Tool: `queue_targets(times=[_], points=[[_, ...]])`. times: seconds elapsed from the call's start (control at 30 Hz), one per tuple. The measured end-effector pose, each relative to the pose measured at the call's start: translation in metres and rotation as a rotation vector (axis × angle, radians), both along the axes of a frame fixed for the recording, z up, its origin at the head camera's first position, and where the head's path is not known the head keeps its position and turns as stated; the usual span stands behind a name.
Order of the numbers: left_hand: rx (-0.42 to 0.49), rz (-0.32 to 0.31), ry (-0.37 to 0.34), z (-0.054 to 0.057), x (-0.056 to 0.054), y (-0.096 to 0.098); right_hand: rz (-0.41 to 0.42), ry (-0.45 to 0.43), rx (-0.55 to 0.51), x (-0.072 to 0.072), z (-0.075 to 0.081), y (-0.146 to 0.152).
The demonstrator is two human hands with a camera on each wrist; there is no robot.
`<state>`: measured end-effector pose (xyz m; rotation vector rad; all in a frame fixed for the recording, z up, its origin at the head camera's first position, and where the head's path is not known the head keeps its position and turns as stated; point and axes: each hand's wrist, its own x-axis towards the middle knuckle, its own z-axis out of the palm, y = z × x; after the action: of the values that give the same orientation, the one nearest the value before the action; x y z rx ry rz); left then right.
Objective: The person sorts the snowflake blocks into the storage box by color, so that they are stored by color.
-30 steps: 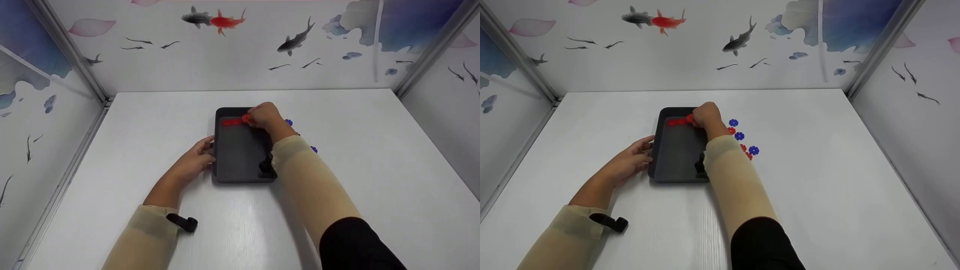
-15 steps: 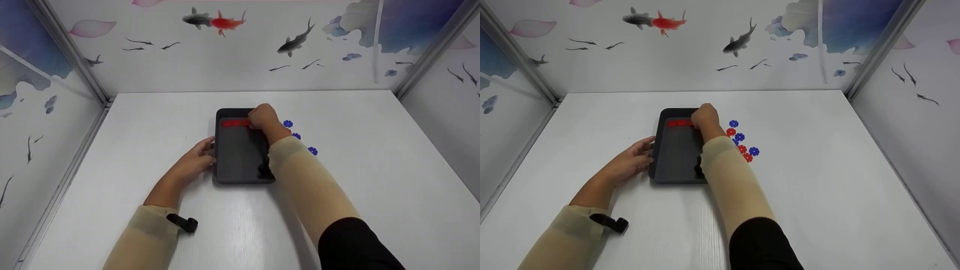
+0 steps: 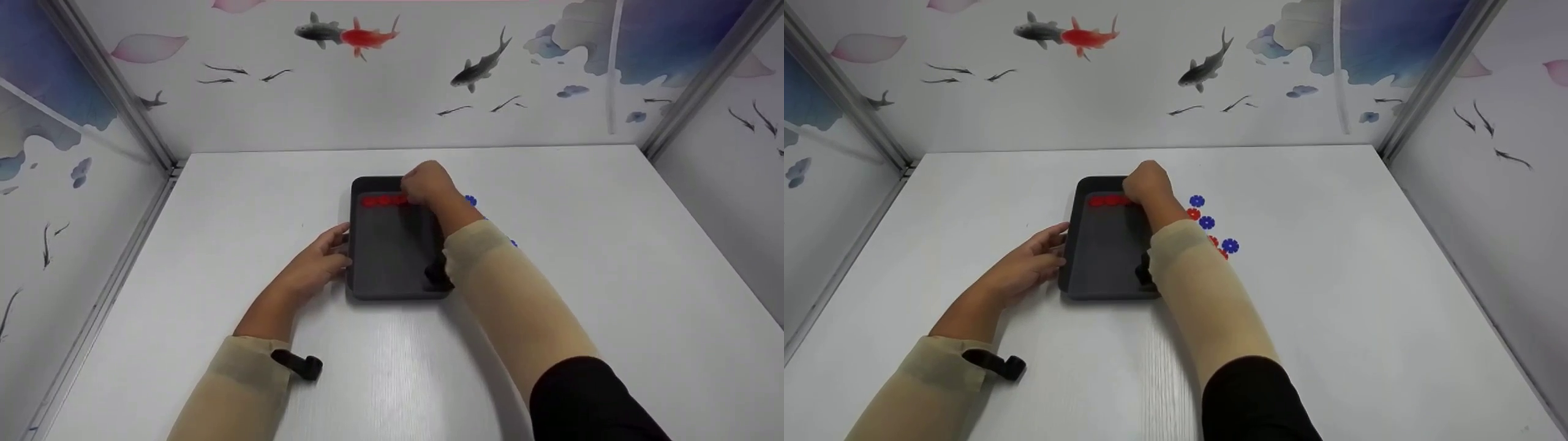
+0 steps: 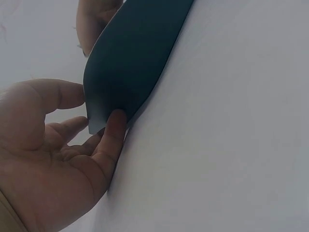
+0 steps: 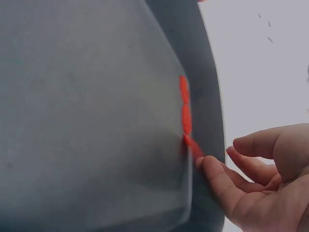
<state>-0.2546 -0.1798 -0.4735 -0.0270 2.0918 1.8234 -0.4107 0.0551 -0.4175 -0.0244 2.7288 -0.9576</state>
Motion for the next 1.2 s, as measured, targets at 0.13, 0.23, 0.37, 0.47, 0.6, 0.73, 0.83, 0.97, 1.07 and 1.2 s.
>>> queue_targets(times=[0.13,0.23,0.37,0.47,0.6,0.73,0.83,0.97,1.07,1.2], points=[[-0.012,0.007,-0.004,0.001,0.001,0.000,-0.013,-0.011,-0.118,0.006,0.013,0.008],[-0.011,0.008,-0.003,0.001,0.001,0.002,-0.028,-0.023,-0.267,0.011,0.020,0.020],[-0.007,0.014,-0.003,0.001,0.001,0.003,-0.037,-0.045,-0.484,0.019,0.028,0.042],[-0.014,0.016,-0.003,0.001,0.001,0.003,-0.057,-0.050,-0.550,0.025,0.032,0.061],[-0.014,0.018,0.003,0.001,0.000,0.002,-0.080,-0.047,-0.558,0.035,0.032,0.085],[-0.009,0.018,-0.002,-0.001,0.001,0.001,-0.086,-0.042,-0.557,0.043,0.025,0.106],[-0.005,0.012,-0.002,-0.001,0.001,0.001,-0.100,-0.049,-0.532,0.046,0.017,0.116],[0.003,0.015,0.002,-0.001,0.001,0.000,-0.112,-0.053,-0.492,0.046,0.006,0.123],[0.015,0.006,0.005,-0.001,0.001,0.000,-0.121,-0.050,-0.485,0.043,-0.002,0.127],[0.033,-0.007,0.005,-0.002,0.000,0.001,-0.140,-0.054,-0.467,0.038,-0.012,0.132]])
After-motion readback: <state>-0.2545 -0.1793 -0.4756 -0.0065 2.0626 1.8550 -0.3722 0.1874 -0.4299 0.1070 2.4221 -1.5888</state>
